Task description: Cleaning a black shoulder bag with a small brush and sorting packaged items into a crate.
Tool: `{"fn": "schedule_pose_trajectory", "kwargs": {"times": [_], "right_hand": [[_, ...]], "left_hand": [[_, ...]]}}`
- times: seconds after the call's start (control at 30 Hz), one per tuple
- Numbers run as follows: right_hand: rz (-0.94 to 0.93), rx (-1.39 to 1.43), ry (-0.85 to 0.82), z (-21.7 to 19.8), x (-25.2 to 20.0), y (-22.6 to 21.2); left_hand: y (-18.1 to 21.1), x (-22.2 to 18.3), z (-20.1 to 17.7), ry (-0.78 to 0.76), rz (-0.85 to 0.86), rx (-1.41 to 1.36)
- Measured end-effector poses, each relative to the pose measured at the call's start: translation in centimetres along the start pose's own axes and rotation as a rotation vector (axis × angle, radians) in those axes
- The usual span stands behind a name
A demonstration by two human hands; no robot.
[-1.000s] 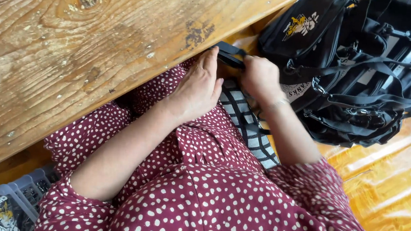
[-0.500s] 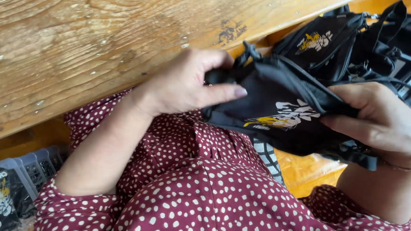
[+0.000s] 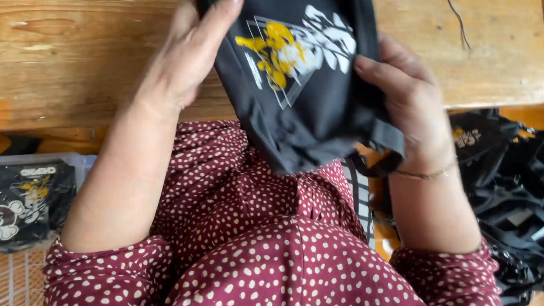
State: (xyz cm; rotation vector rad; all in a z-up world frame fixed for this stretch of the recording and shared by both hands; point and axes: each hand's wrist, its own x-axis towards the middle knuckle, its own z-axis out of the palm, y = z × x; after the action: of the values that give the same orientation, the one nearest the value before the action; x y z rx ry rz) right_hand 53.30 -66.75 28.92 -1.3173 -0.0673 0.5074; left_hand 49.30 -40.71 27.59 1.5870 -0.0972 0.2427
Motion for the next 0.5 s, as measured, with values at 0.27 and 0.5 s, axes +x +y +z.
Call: {"fn": "schedule_pose_trajectory", "kwargs": {"times": [0.27, 0.5], "right_hand": [[0.177, 0.174, -0.463, 3.0, 4.7, 3.7], [0.133, -0.313, -0.99, -4.9, 3.1, 1.3]], "left_hand": [[-2.2, 0.5, -5.2, 0.612, -0.419, -0.615], [-2.7, 2.0, -11.7, 0.505, -0.261, -0.413]]}}
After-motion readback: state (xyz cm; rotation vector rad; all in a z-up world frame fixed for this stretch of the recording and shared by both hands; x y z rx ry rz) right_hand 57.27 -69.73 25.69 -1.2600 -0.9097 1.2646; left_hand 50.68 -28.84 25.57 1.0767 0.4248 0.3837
